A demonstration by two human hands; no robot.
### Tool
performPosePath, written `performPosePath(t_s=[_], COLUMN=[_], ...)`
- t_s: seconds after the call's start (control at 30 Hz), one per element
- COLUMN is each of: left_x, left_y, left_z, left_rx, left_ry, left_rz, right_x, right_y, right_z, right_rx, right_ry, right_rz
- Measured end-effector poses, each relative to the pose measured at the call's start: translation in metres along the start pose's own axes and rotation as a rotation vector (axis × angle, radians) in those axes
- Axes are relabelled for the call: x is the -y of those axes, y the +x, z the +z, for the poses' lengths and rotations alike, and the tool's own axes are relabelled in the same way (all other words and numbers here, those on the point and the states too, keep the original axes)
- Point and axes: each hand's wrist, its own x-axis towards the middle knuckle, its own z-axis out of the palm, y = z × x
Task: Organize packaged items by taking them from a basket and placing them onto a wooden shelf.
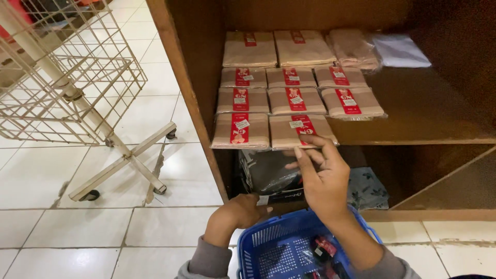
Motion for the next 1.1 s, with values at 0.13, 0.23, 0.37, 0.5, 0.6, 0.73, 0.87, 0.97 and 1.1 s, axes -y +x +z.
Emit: performPosePath(t_s=[0.13, 0.23, 0.37, 0.5, 0.6, 0.73, 0.87, 0.97, 1.1], left_x=[0.001, 0.001, 0.003, 0.001, 0.003, 0.006, 0.014, 0.018, 0.008], left_y=[0.006, 0.008, 0.011, 0.008, 0.01, 0.016, 0.021, 0.035, 0.023], left_z=[0.003, 0.003, 0.005, 0.001, 0.004, 0.009, 0.015, 0.019, 0.016], left_rx=[0.01, 0.008, 0.013, 0.015, 0.012, 0.031, 0.011, -0.003, 0.001], left_ry=[0.009, 0.005, 0.009, 0.008, 0.003, 0.001, -0.004, 0.03, 0.052], left_rz=[-0.019, -0.009, -0.009, 0.007, 0.004, 0.006, 0.028, 0.047, 0.022], right_x=[-0.002, -0.003, 0.004, 0.008, -0.02, -0.097, -0.169, -0.243, -0.296], right_y=[0.0, -0.001, -0.003, -0.018, -0.054, -0.118, -0.177, -0.217, -0.292], right_z=[0.0, 0.0, 0.001, -0.004, -0.011, -0.022, -0.037, -0.062, -0.1], right_rx=[-0.013, -0.019, -0.016, -0.055, -0.14, -0.219, -0.11, 0.196, 0.758], right_ry=[-0.02, -0.04, -0.029, -0.002, 0.061, 0.107, -0.065, -0.251, -0.328], right_rz=[0.05, 0.083, 0.047, 0.011, -0.001, 0.03, 0.327, 0.67, 1.018])
